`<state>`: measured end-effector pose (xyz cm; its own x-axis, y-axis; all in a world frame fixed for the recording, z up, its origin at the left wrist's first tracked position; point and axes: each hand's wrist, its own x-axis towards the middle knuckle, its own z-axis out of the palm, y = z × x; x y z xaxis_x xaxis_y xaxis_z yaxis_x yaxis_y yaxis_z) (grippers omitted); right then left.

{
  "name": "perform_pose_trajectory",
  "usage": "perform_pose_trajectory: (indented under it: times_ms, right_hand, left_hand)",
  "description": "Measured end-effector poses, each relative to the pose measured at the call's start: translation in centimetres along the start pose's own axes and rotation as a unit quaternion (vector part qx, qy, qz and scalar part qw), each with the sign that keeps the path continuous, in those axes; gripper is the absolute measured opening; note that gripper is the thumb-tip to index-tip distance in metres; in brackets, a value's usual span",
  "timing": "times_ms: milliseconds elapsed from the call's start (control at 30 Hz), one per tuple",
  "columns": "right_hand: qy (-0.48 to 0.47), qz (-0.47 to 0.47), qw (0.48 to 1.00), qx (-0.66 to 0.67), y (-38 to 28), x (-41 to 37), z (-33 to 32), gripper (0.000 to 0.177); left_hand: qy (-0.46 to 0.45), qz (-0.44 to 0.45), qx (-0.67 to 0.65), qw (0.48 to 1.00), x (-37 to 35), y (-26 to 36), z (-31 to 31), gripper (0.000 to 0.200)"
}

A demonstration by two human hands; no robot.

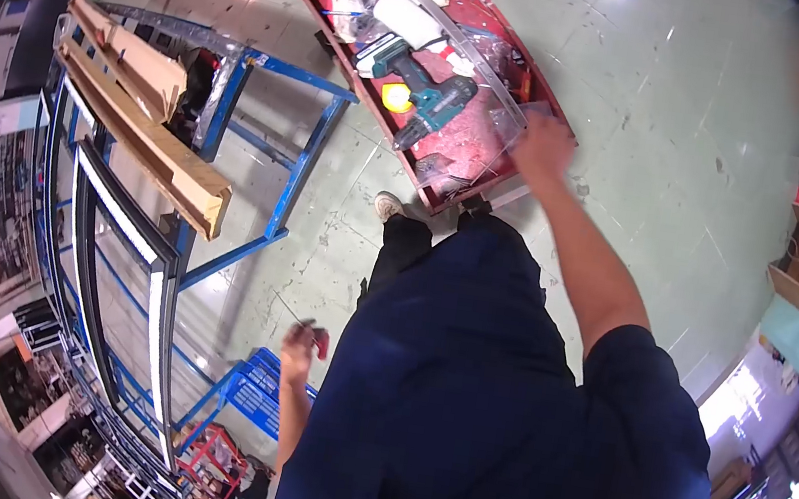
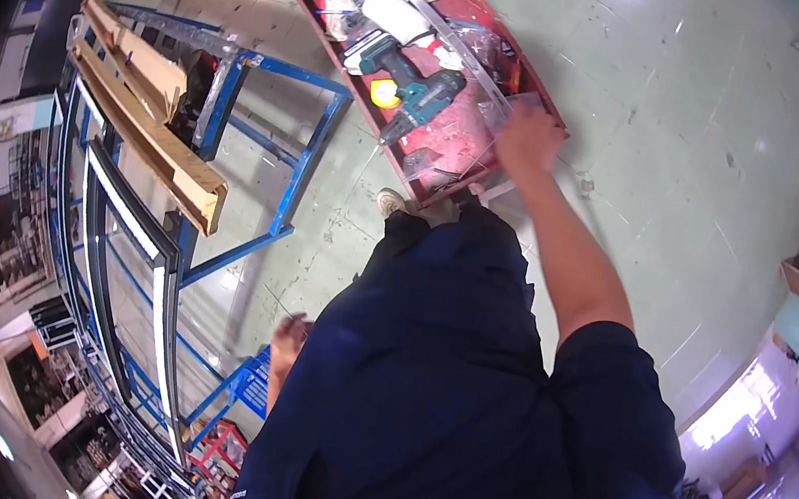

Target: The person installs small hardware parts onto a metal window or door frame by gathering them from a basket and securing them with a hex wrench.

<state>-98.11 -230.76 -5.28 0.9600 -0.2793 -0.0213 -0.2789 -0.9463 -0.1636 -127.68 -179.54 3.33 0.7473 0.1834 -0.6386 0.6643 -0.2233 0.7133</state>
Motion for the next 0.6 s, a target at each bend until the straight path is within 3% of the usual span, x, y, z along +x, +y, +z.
perform_pose_trajectory:
  times_ms: [33, 100, 167, 300, 333, 367, 400, 433, 533, 567, 600]
  right_hand:
    - [-0.016, 0.012, 1.0, -0.022, 1.7, 0.5, -0.2, 0.027]
    - [-0.028, 0.019, 0.998, -0.044, 3.1, 1.7, -0.7, 0.027]
    - [-0.173, 0.021, 0.981, -0.091, 3.3, 2.7, -1.0, 0.027]
    - [-0.186, 0.056, 0.98, -0.041, 2.5, 3.6, 0.8, 0.032]
    - [-0.185, 0.128, 0.974, 0.019, 2.5, 3.8, 1.3, 0.034]
    - [-0.184, 0.202, 0.959, 0.076, 2.8, 4.1, 1.7, 0.037]
    - [-0.192, 0.196, 0.957, 0.09, 3.2, 4.3, 1.8, 0.037]
    - [-0.2, 0.193, 0.955, 0.102, 3.4, 4.8, 1.7, 0.037]
    - [-0.145, 0.09, 0.976, 0.134, 5.6, 6.3, 3.6, 0.029]
    - [-0.178, 0.149, 0.938, 0.257, 5.2, 6.0, 1.5, 0.026]
    - [-0.153, 0.094, 0.948, 0.262, 5.4, 6.2, 1.5, 0.025]
  left_hand:
    - [0.058, -0.008, -0.081, 0.995, 1.1, 0.2, -0.1, 0.018]
    - [0.038, 0.031, -0.014, 0.999, 2.4, 1.5, -0.7, 0.021]
    - [0.035, 0.024, -0.003, 0.999, 2.2, 2.2, -0.3, 0.025]
    - [0.026, 0.004, -0.026, 0.999, 0.1, 0.8, 2.2, 0.021]
    - [0.003, 0.003, -0.005, 1.0, -0.9, 0.7, 2.8, 0.022]
    - [0.03, -0.055, 0.008, 0.998, -1.6, 0.3, 3.8, 0.023]
    - [0.053, -0.116, 0.022, 0.992, -2.4, -0.5, 4.5, 0.024]
    - [0.027, -0.148, 0.017, 0.988, -1.6, -14.6, 1.7, 0.025]
    - [-0.014, -0.169, 0.014, 0.985, -5.1, -14.9, 1.9, 0.027]
    - [-0.02, -0.171, 0.018, 0.985, -5.4, -14.4, 2.5, 0.027]
    - [-0.02, -0.172, 0.022, 0.985, -5.6, -13.8, 2.9, 0.028]
